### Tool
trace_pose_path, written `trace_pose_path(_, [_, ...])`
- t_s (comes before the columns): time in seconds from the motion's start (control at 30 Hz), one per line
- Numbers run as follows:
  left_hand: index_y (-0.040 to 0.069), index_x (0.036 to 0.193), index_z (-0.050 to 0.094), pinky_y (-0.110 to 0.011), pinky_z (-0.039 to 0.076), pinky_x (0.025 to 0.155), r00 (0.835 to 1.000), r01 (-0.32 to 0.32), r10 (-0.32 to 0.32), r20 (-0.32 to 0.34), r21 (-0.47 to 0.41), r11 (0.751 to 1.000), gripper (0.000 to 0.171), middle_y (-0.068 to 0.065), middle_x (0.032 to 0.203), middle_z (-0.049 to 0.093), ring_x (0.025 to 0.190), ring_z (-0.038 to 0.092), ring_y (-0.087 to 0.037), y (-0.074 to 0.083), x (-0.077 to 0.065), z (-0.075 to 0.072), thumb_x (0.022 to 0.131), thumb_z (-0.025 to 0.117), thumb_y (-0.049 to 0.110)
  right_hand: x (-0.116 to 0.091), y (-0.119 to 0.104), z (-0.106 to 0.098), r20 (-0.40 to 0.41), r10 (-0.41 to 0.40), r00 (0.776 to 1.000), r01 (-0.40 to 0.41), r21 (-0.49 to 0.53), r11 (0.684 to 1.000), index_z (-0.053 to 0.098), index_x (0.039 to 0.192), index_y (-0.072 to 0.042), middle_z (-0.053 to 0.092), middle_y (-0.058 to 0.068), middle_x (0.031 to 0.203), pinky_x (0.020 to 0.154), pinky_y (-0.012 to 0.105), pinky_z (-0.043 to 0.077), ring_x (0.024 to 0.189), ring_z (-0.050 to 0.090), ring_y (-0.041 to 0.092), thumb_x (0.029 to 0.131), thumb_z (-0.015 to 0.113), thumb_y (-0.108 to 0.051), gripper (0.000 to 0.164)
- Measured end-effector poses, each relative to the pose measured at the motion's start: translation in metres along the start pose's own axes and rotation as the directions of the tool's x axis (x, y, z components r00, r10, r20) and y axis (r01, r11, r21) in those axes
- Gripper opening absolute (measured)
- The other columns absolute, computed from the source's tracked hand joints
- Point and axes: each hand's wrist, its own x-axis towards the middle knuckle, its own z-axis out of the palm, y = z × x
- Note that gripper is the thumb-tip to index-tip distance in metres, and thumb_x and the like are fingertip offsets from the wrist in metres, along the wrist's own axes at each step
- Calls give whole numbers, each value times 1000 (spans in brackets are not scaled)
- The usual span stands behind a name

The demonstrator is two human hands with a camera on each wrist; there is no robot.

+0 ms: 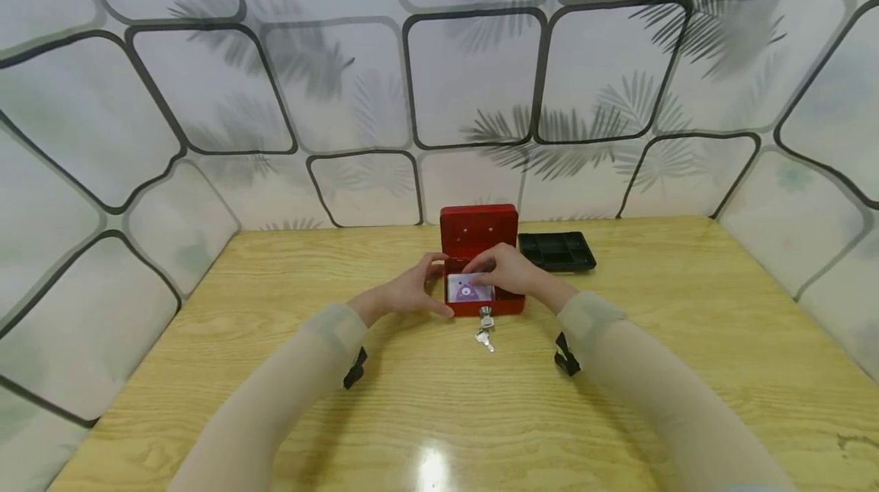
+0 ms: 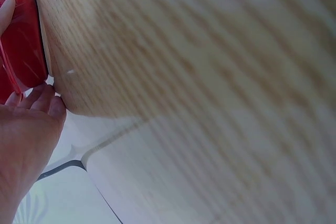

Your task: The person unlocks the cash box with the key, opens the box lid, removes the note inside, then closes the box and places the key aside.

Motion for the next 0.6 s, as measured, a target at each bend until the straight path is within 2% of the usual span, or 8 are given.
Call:
trace_pose_path(0.2, [9,146,21,-46,13,116,1000,27,-28,4,13,1000,90,-19,152,32,141,28,-31,2,-3,0,79,82,13,0,-4,-7,-44,-39,998,40,35,999,73,108,-3,71,7,105,89,41,50,94,63,21,91,68,-8,18])
trace_pose_path(0.3, [7,146,20,-46,15,116,1000,20,-20,-1,12,1000,91,-21,152,31,141,28,-34,3,-4,-1,79,81,11,-2,-5,-13,-77,-54,996,58,47,997,72,109,-2,70,9,106,86,40,51,94,63,22,92,66,-6,18])
trace_pose_path(0.47, [6,148,20,-45,15,116,1000,12,-12,2,5,1000,93,-23,152,30,141,27,-34,3,-3,0,79,82,10,-9,-8,-28,-97,-48,994,56,75,996,71,111,-1,68,14,112,83,39,52,96,63,25,94,64,-6,19])
trace_pose_path(0.6, [6,149,19,-45,15,116,1000,8,-8,0,9,1000,94,-22,153,29,141,26,-34,4,-1,1,79,82,12,-18,-7,-43,-95,-51,994,57,59,997,70,113,-1,66,14,116,83,38,52,100,62,25,95,63,-8,21])
